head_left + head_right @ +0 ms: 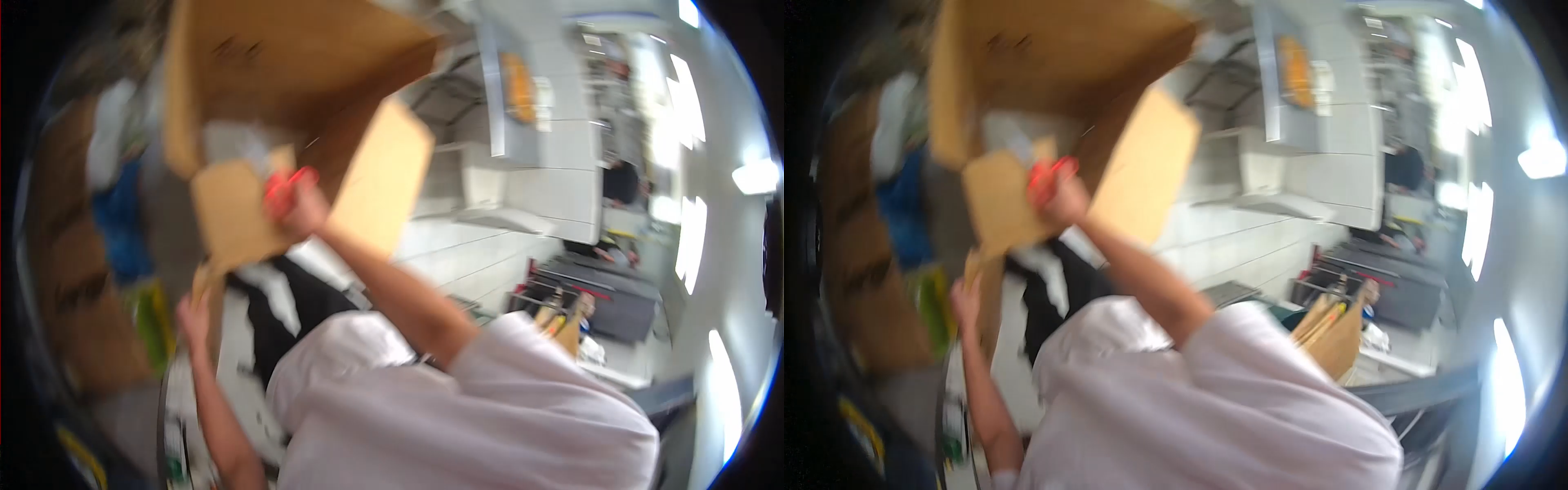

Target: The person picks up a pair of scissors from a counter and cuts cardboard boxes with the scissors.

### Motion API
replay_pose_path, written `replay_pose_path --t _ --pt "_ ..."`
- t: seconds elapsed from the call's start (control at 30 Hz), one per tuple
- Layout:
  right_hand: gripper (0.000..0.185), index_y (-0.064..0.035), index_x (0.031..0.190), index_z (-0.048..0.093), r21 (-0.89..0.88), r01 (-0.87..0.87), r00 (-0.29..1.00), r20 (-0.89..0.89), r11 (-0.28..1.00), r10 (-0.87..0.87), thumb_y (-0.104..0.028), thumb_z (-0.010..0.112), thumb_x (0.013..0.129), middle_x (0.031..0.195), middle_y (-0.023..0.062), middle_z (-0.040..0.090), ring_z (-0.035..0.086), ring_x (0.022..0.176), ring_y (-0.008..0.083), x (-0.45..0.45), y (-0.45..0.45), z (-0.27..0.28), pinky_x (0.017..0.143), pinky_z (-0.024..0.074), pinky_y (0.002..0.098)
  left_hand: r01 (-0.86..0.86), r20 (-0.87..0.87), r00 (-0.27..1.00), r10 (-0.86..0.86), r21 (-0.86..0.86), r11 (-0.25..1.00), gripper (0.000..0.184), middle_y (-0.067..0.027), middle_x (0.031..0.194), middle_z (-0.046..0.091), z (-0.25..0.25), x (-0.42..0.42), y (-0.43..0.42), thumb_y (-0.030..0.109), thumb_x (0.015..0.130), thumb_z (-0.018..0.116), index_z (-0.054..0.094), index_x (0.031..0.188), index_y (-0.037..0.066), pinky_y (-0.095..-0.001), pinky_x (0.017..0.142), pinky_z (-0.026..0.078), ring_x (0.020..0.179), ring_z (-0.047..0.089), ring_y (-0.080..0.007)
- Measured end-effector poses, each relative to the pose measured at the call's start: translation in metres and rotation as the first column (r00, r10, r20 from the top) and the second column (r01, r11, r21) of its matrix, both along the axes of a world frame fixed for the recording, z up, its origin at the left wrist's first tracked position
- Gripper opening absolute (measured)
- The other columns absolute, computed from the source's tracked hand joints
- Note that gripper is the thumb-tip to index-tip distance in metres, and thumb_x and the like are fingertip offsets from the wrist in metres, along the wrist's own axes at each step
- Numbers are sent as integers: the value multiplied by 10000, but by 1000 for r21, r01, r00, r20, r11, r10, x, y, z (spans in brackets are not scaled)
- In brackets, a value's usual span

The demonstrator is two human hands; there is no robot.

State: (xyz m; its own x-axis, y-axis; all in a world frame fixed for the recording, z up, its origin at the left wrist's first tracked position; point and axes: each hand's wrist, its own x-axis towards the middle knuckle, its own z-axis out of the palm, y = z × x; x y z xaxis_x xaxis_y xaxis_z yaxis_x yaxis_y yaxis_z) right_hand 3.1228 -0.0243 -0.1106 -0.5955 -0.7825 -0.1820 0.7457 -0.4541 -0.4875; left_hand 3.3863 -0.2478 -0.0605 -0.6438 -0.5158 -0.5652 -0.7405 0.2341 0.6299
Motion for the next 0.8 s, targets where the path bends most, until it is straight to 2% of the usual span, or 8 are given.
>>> replay_pose_path --t 0.03,0.07,0.1,0.27,0.47,0.67,0.73,0.8 --pt "413 -75 1095 413 720 86 873 -388 689 296 -450 518 959 890 176 564 577 809 294 7 4 30 682 480 424 12 -118 993 -17 -48 999 308 -213 860 705 -60 28 -5 274 884 687 709 941 -28 -436 694 510 779 684 -340" --pt "535 -31 1257 366 888 460 653 -345 9 674 -392 592 932 1059 309 635 655 977 410 25 -8 63 782 521 503 35 -90 995 -47 -131 991 343 -232 871 696 -50 27 -2 292 876 694 700 955 -42 -466 713 505 783 672 -383" --pt "533 -27 1233 379 903 430 698 -317 -21 642 -414 588 931 1040 315 632 648 971 423 26 -13 83 774 517 518 76 66 996 -67 -148 986 360 -257 895 677 -41 23 -3 310 870 693 695 984 -31 -502 759 486 850 641 -424" --pt "537 -22 1168 406 902 419 736 -271 -104 620 -465 585 923 990 311 632 644 938 436 22 -13 111 761 513 536 103 81 993 -88 -202 974 327 -268 919 662 -1 4 8 283 849 706 691 999 -6 -519 782 468 912 607 -449" --pt "424 -14 1065 468 456 890 352 -678 -6 645 -353 654 891 913 225 620 610 848 423 26 -3 137 739 485 515 123 13 992 -126 -330 936 278 -240 859 684 5 -1 23 250 838 713 711 995 21 -503 724 499 818 648 -440" --pt "397 -34 1117 402 707 624 667 -704 333 245 -115 684 849 940 193 598 600 885 387 90 -75 193 749 474 471 172 155 980 -121 -380 909 322 -249 874 680 -17 -1 38 323 865 684 694 990 26 -516 727 501 831 650 -438" --pt "428 -31 1119 396 687 647 578 -724 330 376 -109 696 824 925 183 592 593 871 397 85 -100 244 752 474 470 194 165 976 -146 -332 923 329 -252 888 678 -30 1 41 328 877 672 681 988 18 -521 733 504 844 649 -442" --pt "433 -31 1102 415 403 816 235 -885 413 401 -93 706 787 916 180 584 577 867 411 80 -111 254 751 474 464 211 158 973 -169 -307 928 340 -249 899 678 -33 -1 41 323 887 658 675 999 3 -520 737 506 855 648 -446"
